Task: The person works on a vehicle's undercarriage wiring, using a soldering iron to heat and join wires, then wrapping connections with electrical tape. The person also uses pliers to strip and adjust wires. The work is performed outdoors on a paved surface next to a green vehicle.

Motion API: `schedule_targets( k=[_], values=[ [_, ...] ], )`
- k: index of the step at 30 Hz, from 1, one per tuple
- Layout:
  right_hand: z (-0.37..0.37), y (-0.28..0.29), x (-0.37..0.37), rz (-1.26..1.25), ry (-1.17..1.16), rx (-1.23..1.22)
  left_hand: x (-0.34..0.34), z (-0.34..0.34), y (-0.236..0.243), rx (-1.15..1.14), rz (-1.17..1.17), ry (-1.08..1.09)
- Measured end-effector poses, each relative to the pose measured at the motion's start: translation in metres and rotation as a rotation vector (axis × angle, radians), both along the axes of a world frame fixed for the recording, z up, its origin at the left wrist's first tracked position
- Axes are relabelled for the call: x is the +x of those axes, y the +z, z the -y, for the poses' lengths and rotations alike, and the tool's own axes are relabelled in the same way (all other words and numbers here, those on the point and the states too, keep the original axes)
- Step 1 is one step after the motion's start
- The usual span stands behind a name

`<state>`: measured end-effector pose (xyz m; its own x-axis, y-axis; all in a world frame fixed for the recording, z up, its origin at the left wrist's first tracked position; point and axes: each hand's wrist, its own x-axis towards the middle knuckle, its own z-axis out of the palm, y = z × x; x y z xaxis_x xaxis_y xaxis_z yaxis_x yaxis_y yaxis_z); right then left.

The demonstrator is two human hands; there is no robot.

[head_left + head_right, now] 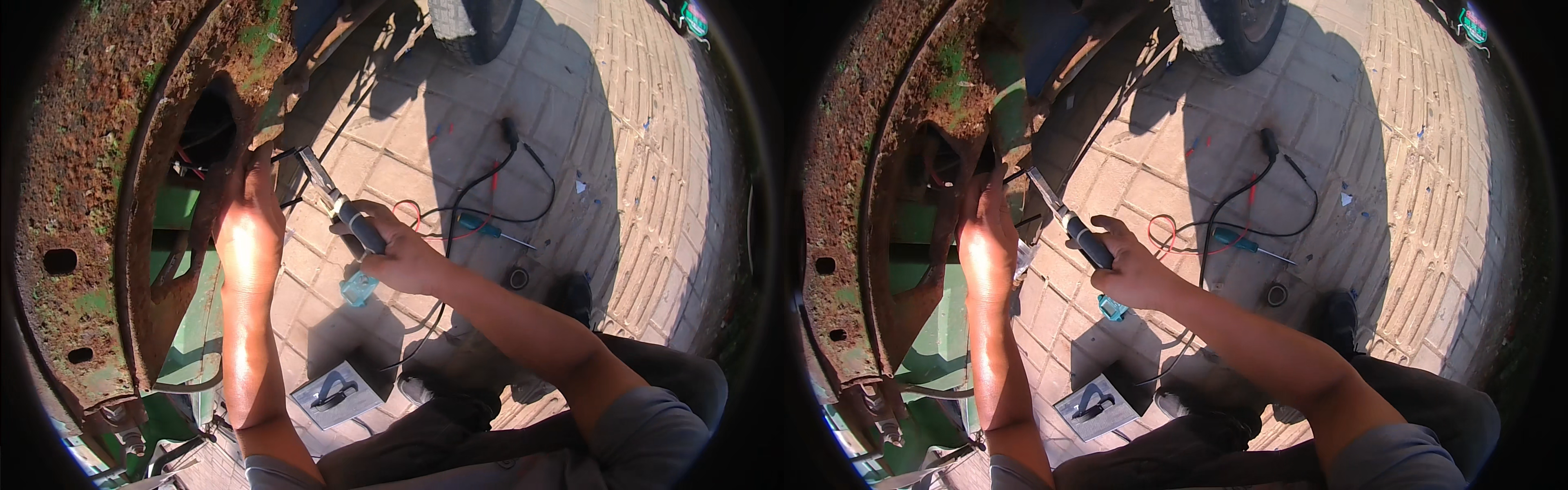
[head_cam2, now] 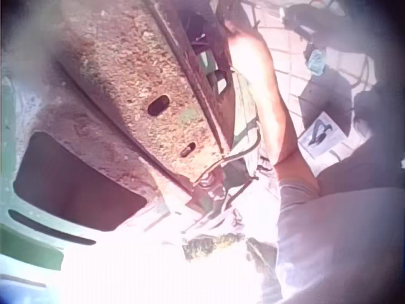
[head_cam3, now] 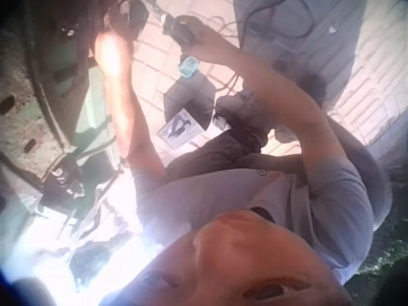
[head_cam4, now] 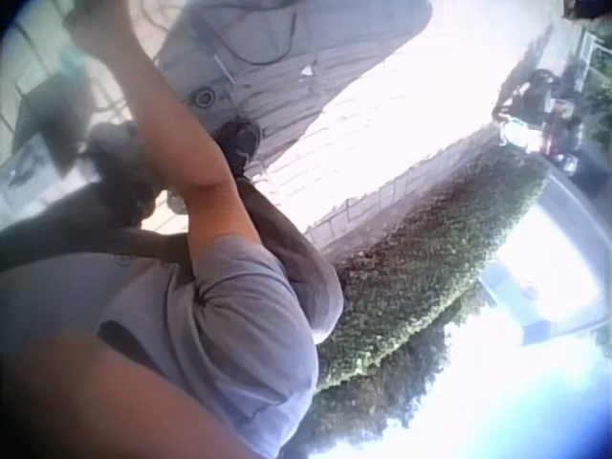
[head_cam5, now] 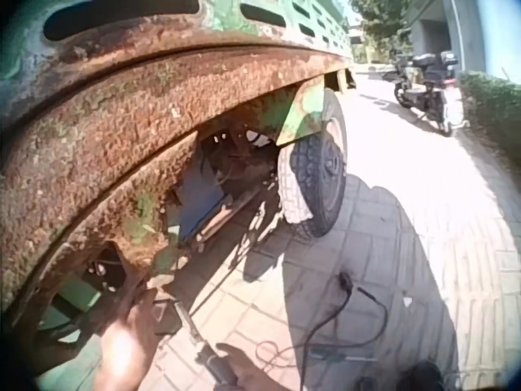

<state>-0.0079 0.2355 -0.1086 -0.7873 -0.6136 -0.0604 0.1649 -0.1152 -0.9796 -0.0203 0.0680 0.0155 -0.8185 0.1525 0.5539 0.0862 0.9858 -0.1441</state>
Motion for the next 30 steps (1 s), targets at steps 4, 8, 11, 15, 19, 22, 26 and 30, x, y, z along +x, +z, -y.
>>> schedule_targets(
  k=[4, 8, 11, 15, 19, 22, 26, 30],
  values=[
    [0.009, 0.031, 0.0, 0.053, 0.091, 0.078, 0.004, 0.005, 0.011, 0.064, -0.004, -0.034],
    [0.021, 0.051, -0.006, 0.205, 0.153, 0.015, 0.006, 0.011, 0.011, 0.016, -0.024, -0.014],
    [0.026, 0.055, -0.006, 0.231, 0.191, 0.046, 0.013, 0.004, 0.008, -0.063, 0.002, 0.045],
    [0.028, 0.051, -0.003, 0.056, 0.109, 0.158, 0.019, 0.011, -0.002, 0.082, 0.091, 0.059],
    [0.02, 0.047, -0.007, -0.066, 0.045, 0.086, 0.021, 0.01, -0.001, 0.248, 0.141, 0.067],
    [0.012, 0.052, -0.015, -0.011, 0.17, 0.144, 0.019, 0.01, 0.0, 0.295, 0.153, 0.07],
    [0.011, 0.053, -0.016, -0.125, 0.119, 0.147, 0.019, 0.006, 0.001, 0.315, 0.163, 0.113],
    [0.015, 0.036, -0.016, -0.286, 0.037, 0.162, 0.016, 0.001, 0.0, 0.303, 0.126, 0.084]
  ],
)
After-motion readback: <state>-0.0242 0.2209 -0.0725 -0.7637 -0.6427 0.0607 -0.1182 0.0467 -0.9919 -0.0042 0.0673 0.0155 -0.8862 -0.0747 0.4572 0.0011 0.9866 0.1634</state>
